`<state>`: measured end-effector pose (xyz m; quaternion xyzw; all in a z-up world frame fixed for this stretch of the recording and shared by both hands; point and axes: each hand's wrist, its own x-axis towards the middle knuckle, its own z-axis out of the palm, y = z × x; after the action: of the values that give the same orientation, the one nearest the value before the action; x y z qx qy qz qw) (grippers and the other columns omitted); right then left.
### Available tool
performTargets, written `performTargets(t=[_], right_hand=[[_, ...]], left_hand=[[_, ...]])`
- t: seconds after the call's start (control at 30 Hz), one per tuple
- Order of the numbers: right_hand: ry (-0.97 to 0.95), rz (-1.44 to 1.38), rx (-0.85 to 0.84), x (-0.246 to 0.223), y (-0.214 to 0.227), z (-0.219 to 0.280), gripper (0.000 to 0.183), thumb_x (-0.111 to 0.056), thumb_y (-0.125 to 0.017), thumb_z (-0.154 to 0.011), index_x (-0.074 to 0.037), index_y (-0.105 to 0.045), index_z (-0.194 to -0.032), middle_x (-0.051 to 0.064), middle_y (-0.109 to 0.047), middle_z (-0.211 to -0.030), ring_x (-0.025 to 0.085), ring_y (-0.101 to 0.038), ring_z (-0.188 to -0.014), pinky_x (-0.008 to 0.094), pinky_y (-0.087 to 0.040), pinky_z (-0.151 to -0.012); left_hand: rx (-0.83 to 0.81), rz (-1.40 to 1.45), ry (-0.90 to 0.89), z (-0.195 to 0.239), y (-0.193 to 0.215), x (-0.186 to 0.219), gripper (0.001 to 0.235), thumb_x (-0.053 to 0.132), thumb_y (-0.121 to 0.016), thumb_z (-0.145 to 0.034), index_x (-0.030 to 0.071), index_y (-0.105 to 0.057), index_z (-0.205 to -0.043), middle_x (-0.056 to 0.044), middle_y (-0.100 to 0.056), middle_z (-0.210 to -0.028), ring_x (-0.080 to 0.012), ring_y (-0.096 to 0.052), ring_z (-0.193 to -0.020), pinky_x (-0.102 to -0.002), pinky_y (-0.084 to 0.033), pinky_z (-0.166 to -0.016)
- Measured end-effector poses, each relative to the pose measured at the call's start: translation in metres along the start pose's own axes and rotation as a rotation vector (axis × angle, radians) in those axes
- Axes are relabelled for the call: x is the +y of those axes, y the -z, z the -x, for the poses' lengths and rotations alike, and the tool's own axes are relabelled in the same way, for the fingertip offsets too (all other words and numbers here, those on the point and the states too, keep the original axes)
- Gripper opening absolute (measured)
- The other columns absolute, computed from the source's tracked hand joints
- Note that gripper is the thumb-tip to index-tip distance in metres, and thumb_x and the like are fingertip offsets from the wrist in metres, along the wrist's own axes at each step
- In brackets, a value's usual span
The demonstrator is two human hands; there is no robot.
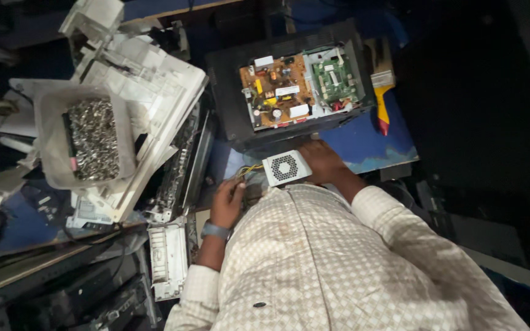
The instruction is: The person uses a green-handled screwdriver to remove and reinstall screws on an open electronic device, likely a power supply unit. They repeatedly pick up screws, position them, and tighten them while working over a cluttered workbench.
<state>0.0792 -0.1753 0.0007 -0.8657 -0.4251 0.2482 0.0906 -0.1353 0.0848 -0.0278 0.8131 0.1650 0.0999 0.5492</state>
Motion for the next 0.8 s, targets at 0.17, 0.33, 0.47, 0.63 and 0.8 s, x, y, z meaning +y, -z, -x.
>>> performTargets(t=[0.17,0.33,0.47,0.63,0.8], right_hand=[[0.129,-0.183,0.186,-0.013,0.000,0.009,0.069,-0.029,-0.084,-0.069,-0.010,-0.061,-0.131,0.017,-0.065,-0.122,0.039,-0.058,-0.118,0.049,-0.043,-0.104],[0.082,-0.240,0.325,-0.031,-0.007,0.035,0.089,-0.030,-0.091,-0.054,0.000,-0.058,-0.131,0.025,-0.062,-0.121,0.045,-0.055,-0.116,0.051,-0.044,-0.099],[0.134,-0.266,0.370,-0.039,0.004,0.046,0.088,-0.036,-0.092,-0.060,0.000,-0.058,-0.133,0.022,-0.063,-0.125,0.042,-0.057,-0.118,0.050,-0.045,-0.102],[0.172,-0.218,0.380,-0.050,0.027,0.057,0.092,-0.038,-0.093,-0.054,0.002,-0.059,-0.130,0.023,-0.065,-0.122,0.042,-0.059,-0.114,0.051,-0.045,-0.100],[0.160,-0.254,0.431,-0.052,0.068,0.086,0.084,-0.029,-0.091,-0.057,0.002,-0.061,-0.129,0.022,-0.066,-0.123,0.041,-0.061,-0.111,0.048,-0.048,-0.097]], left_hand=[[-0.006,-0.210,-0.121,-0.007,-0.002,-0.003,0.055,0.017,-0.082,-0.077,0.006,-0.069,-0.130,-0.017,-0.060,-0.129,-0.0351,-0.061,-0.120,-0.041,-0.052,-0.101],[-0.116,-0.100,-0.068,-0.008,0.001,0.029,0.069,0.024,-0.092,-0.069,0.010,-0.064,-0.131,-0.017,-0.052,-0.140,-0.0351,-0.059,-0.125,-0.042,-0.051,-0.100],[-0.108,-0.115,-0.031,-0.004,0.008,0.043,0.072,0.017,-0.082,-0.075,0.013,-0.053,-0.140,-0.015,-0.051,-0.146,-0.0357,-0.058,-0.129,-0.041,-0.052,-0.101],[-0.041,-0.182,-0.069,0.001,0.007,0.038,0.066,0.012,-0.081,-0.082,0.015,-0.054,-0.142,-0.014,-0.052,-0.152,-0.0367,-0.060,-0.131,-0.041,-0.051,-0.106],[0.000,-0.175,-0.218,-0.002,0.008,0.036,0.085,0.012,-0.088,-0.070,0.006,-0.049,-0.145,-0.020,-0.047,-0.150,-0.0440,-0.050,-0.136,-0.045,-0.044,-0.112]])
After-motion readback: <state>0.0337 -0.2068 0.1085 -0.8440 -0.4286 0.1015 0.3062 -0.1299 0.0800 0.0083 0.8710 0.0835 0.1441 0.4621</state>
